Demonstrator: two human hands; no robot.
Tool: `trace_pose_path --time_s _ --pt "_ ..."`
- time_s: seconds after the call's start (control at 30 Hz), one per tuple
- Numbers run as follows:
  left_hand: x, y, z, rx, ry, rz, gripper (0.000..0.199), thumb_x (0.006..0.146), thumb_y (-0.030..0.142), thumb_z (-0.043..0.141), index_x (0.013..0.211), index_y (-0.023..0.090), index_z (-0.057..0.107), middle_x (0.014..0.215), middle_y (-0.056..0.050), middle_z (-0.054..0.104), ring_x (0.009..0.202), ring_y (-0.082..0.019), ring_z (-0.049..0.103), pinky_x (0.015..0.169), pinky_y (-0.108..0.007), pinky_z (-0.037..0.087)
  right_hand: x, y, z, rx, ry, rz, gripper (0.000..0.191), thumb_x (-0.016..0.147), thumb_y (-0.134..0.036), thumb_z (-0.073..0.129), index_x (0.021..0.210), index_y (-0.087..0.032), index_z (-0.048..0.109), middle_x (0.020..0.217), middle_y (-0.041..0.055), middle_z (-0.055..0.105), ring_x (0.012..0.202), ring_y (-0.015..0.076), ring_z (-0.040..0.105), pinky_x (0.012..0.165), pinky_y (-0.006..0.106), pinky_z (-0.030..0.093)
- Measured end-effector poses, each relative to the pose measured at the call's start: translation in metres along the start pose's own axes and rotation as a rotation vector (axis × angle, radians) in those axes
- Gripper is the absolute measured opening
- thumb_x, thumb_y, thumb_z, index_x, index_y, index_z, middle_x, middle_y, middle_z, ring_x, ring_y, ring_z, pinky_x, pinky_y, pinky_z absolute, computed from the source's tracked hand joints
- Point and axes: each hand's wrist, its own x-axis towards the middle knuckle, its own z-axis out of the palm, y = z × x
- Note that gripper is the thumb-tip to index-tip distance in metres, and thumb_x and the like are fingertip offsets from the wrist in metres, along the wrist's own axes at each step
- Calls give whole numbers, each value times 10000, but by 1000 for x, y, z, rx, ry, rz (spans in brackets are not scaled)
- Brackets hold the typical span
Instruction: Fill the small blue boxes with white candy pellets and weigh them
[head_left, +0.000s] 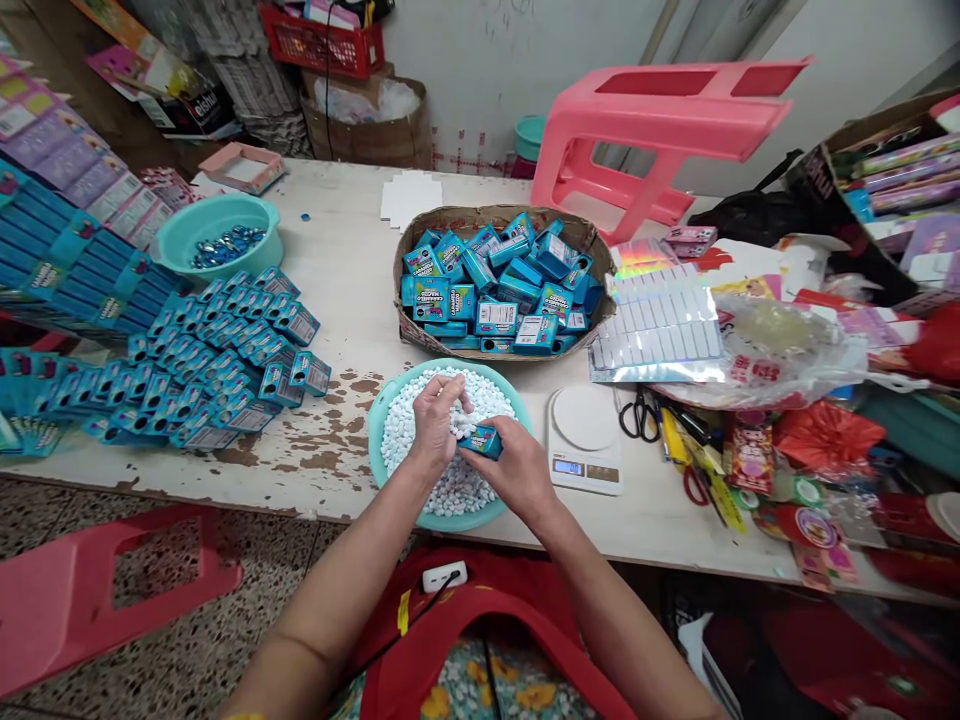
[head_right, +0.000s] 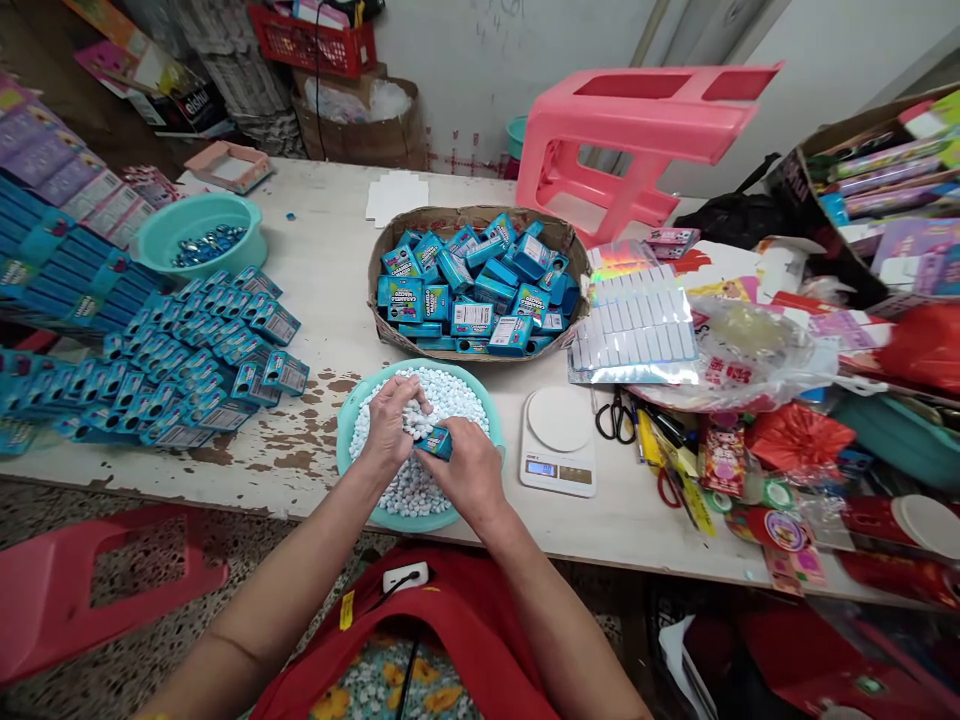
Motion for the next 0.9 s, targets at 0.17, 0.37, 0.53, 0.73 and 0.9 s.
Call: trace_pose_path --time_s 0.17,0.37,0.53,0.73,0.9 --pt "6 -1 6 -50 46 -54 284 723 388 675 696 172 492 590 41 535 470 -73 494 494 -205 390 2 0 -3 -15 47 20 288 756 -396 663 973 -221 588 943 59 660 899 242 601 739 328 455" --pt "6 1 9 -1 -8 -65 310 765 422 633 658 168 490 535 34 498 462 -82 480 480 -213 384 4 -1 -6 -20 37 1 251 762 -377 668 948 -229 587 921 53 656 884 240 595 721 319 447" --pt "4 3 14 83 3 17 332 760 408 645 602 166 482 540 29 498 495 -75 483 532 -211 402 6 2 -6 46 9 -30 269 748 -351 679 973 -228 597 934 48 660 887 234 602 747 325 459" --pt "1 10 23 9 28 25 318 754 406 650 625 175 476 543 40 469 479 -75 463 484 -211 367 4 3 -8 92 82 -31 275 757 -346 676 992 -226 599 969 60 660 936 247 597 810 353 458" --pt "-1 14 29 4 -24 -2 322 754 414 650 617 171 489 543 31 467 498 -87 486 502 -222 388 2 4 -8 147 67 -32 304 756 -351 683 1022 -230 599 993 62 664 952 248 605 824 358 463"
